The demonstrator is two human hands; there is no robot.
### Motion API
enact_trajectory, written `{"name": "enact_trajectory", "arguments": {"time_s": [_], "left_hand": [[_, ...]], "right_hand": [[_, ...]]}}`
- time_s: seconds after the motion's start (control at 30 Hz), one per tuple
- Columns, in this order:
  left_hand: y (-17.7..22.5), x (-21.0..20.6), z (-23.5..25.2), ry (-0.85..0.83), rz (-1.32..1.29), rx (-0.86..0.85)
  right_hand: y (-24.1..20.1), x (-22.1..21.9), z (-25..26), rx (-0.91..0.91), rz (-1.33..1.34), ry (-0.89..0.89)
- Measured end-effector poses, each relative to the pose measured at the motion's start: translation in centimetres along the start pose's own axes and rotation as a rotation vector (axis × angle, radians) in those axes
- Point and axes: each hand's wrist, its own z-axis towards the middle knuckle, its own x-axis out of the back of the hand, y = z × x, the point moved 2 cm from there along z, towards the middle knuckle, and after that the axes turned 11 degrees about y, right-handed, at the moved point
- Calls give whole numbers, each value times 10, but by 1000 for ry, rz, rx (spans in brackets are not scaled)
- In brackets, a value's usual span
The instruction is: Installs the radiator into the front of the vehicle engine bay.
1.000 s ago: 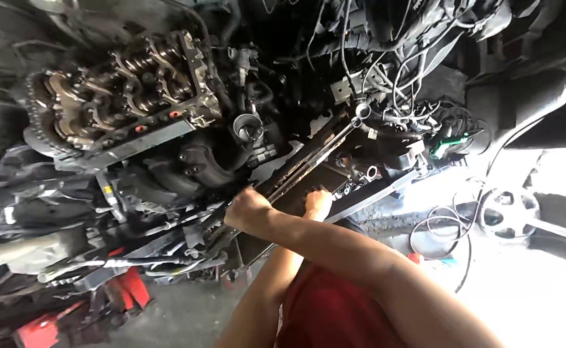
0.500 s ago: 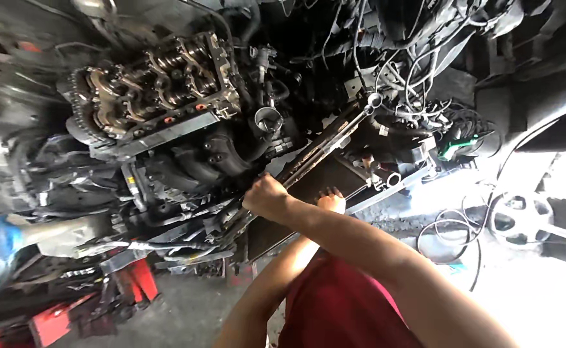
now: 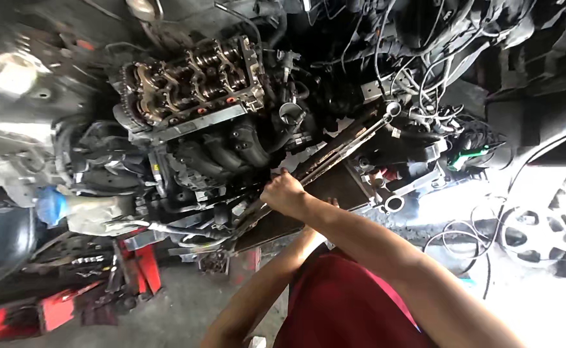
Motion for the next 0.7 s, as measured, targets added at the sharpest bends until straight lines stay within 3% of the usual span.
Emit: {"name": "enact_trajectory", "arguments": {"time_s": [0.07,0.2,0.27,0.37,0.5,0.7], "left_hand": [[24,54,-40,-9,-34,-21],[48,101,-81,-154,-54,-51],[60,119,-101,-121,-136,-77],[61,110,-111,77,-234,-160],[60,92,-97,-2,-85,-225],[63,84,-96,-32,-71,-166]], "right_hand": [[-1,1,0,-5,0,12],[-3,4,-2,-42,-8,15],[-1,2,-7,-47,-2,63],[-6,0,-8,-46,-53,85],[-3,13,3,-109,-127,-102],[6,1,-3,51,-230,71]]}}
